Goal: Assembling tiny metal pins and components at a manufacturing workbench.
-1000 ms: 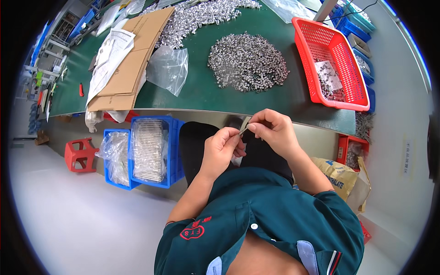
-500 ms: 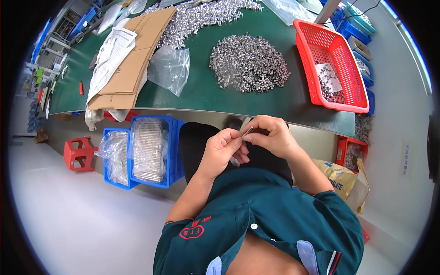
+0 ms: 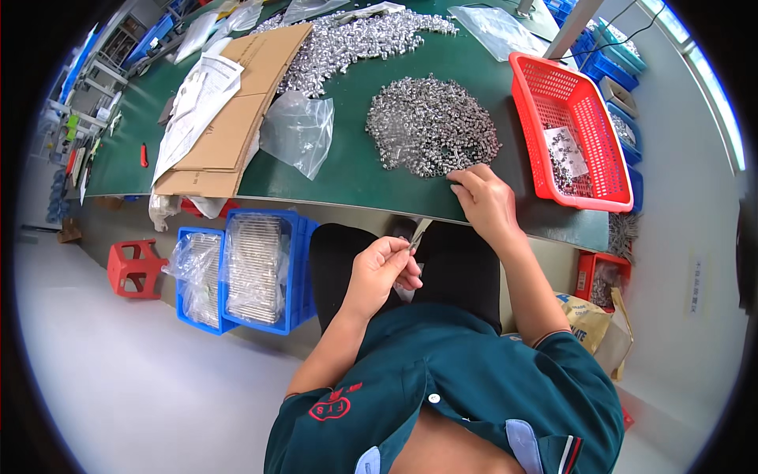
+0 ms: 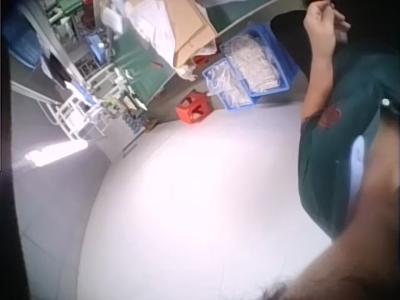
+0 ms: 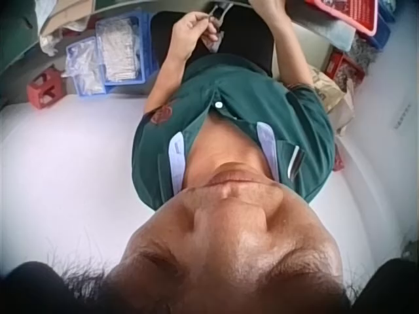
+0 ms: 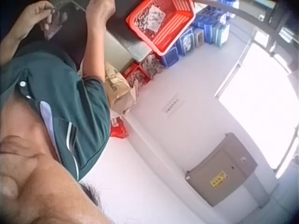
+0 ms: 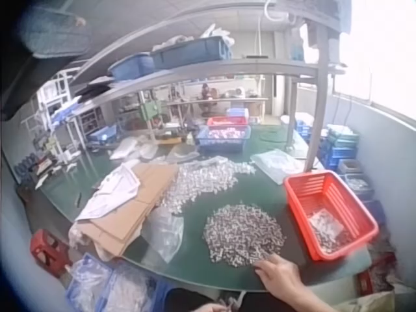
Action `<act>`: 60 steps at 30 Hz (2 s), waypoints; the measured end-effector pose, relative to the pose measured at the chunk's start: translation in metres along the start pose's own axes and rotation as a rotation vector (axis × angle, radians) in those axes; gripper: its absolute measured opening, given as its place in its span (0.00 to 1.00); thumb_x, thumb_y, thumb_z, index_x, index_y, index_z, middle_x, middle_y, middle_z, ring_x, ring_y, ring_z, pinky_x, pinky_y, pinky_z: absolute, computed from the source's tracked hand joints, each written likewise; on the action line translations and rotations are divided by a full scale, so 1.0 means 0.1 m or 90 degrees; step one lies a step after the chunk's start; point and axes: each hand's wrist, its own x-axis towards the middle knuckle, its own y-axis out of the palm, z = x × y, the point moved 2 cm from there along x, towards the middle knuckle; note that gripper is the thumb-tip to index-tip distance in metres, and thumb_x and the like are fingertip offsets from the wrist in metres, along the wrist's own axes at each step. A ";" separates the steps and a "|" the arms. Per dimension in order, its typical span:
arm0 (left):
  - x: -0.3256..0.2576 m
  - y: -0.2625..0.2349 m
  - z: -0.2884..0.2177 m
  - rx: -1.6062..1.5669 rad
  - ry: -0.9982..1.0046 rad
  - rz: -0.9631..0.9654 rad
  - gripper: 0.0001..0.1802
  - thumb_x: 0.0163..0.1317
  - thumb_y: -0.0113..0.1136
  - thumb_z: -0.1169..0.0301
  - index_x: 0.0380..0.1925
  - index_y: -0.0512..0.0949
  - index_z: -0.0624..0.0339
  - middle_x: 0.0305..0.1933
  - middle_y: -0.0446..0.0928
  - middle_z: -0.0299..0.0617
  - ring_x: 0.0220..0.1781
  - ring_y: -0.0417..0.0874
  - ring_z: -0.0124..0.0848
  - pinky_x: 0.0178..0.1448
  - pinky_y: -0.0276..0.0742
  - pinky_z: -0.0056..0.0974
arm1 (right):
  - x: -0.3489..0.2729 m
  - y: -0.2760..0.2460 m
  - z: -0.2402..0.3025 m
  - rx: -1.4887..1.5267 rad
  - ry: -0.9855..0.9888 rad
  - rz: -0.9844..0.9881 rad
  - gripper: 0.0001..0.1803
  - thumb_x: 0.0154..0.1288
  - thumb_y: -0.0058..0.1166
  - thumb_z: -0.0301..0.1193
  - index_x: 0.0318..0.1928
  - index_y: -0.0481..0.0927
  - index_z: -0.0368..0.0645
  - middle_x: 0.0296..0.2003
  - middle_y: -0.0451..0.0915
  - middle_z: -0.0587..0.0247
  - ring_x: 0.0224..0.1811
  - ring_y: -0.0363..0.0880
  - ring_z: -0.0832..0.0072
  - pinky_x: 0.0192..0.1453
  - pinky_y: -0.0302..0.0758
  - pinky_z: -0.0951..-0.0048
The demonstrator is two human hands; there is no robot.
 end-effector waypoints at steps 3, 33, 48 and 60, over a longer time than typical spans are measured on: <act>0.01 -0.01 0.02 -0.004 0.000 0.004 0.08 0.69 0.48 0.72 0.40 0.72 0.68 0.28 0.78 0.43 0.25 0.81 0.30 0.31 0.78 0.30 | 0.00 0.01 0.01 -0.024 -0.035 -0.002 0.08 0.52 0.60 0.25 0.35 0.82 0.46 0.31 0.78 0.62 0.32 0.79 0.62 0.36 0.76 0.65; 0.00 0.05 0.01 0.109 0.034 -0.020 0.08 0.68 0.48 0.73 0.39 0.73 0.68 0.27 0.77 0.41 0.25 0.80 0.26 0.29 0.75 0.27 | -0.28 -0.12 0.40 0.545 0.236 0.309 0.05 0.61 0.54 0.20 0.37 0.78 0.31 0.26 0.79 0.64 0.29 0.78 0.81 0.34 0.76 0.78; 0.00 0.05 0.00 0.000 0.004 0.035 0.08 0.69 0.47 0.73 0.40 0.72 0.67 0.28 0.77 0.42 0.25 0.81 0.29 0.30 0.78 0.29 | -0.27 -0.17 0.31 0.394 0.142 0.243 0.09 0.56 0.59 0.21 0.39 0.80 0.35 0.28 0.80 0.62 0.32 0.79 0.78 0.38 0.77 0.75; 0.00 -0.01 0.04 0.002 0.012 0.007 0.08 0.69 0.48 0.72 0.40 0.72 0.66 0.28 0.78 0.42 0.25 0.81 0.28 0.30 0.76 0.28 | -0.01 -0.05 -0.01 -0.049 -0.030 -0.002 0.09 0.53 0.58 0.23 0.37 0.83 0.46 0.30 0.77 0.60 0.32 0.79 0.62 0.35 0.76 0.65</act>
